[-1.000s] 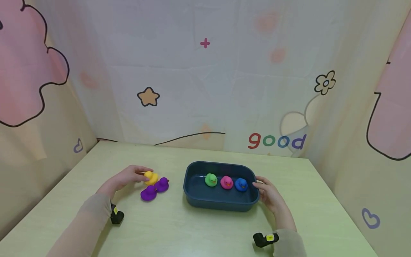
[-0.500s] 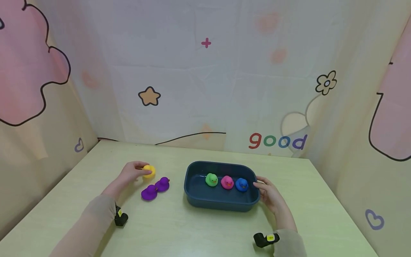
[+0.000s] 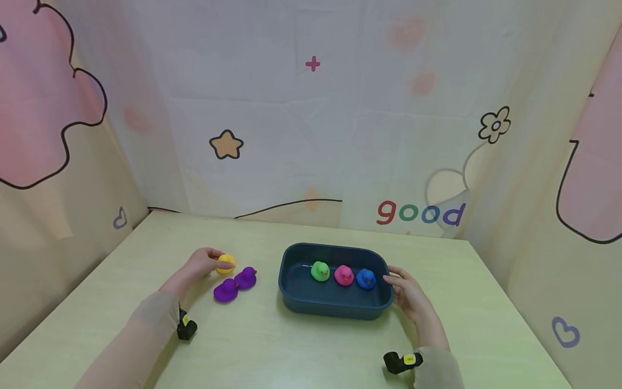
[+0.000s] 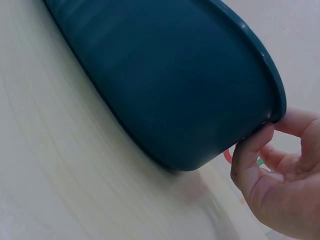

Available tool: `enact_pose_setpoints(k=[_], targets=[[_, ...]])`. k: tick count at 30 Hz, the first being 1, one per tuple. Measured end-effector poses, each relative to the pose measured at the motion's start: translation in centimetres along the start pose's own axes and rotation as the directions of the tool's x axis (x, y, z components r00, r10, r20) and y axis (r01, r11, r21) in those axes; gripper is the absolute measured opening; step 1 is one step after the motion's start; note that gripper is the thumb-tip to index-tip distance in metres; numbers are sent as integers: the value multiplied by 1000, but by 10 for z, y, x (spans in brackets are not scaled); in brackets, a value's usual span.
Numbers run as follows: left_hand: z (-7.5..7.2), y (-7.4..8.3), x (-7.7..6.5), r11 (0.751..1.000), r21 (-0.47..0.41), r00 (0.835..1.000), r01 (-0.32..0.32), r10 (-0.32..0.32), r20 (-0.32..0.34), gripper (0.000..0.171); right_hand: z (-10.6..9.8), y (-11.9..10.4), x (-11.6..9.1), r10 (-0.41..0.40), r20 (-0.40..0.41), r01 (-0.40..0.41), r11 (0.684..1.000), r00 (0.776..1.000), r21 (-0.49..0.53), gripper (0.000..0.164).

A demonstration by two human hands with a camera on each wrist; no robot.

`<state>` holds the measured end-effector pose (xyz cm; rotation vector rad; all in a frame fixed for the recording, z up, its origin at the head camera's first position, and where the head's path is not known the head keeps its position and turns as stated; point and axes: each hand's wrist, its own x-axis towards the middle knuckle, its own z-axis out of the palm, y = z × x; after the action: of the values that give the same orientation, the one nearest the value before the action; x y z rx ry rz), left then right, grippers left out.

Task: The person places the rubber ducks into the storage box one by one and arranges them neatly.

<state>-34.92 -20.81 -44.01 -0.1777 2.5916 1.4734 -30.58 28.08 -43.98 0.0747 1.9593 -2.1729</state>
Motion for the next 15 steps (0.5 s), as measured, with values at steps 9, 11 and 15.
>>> enact_pose_setpoints(k=[9,11,15], targets=[[-16,-9,5,996,-14,989,-85,87,117,71,1,-1,-1,2,5,-2,1000,1000,13,47],[-21,-11,6,993,-11,980,-117,118,160,73,1,-2,0,2,-1,-2,1000,1000,9,46],[-27,-15,6,982,3,953,-188,182,242,72,0,-1,0,6,-6,-6,1000,1000,-1,45]])
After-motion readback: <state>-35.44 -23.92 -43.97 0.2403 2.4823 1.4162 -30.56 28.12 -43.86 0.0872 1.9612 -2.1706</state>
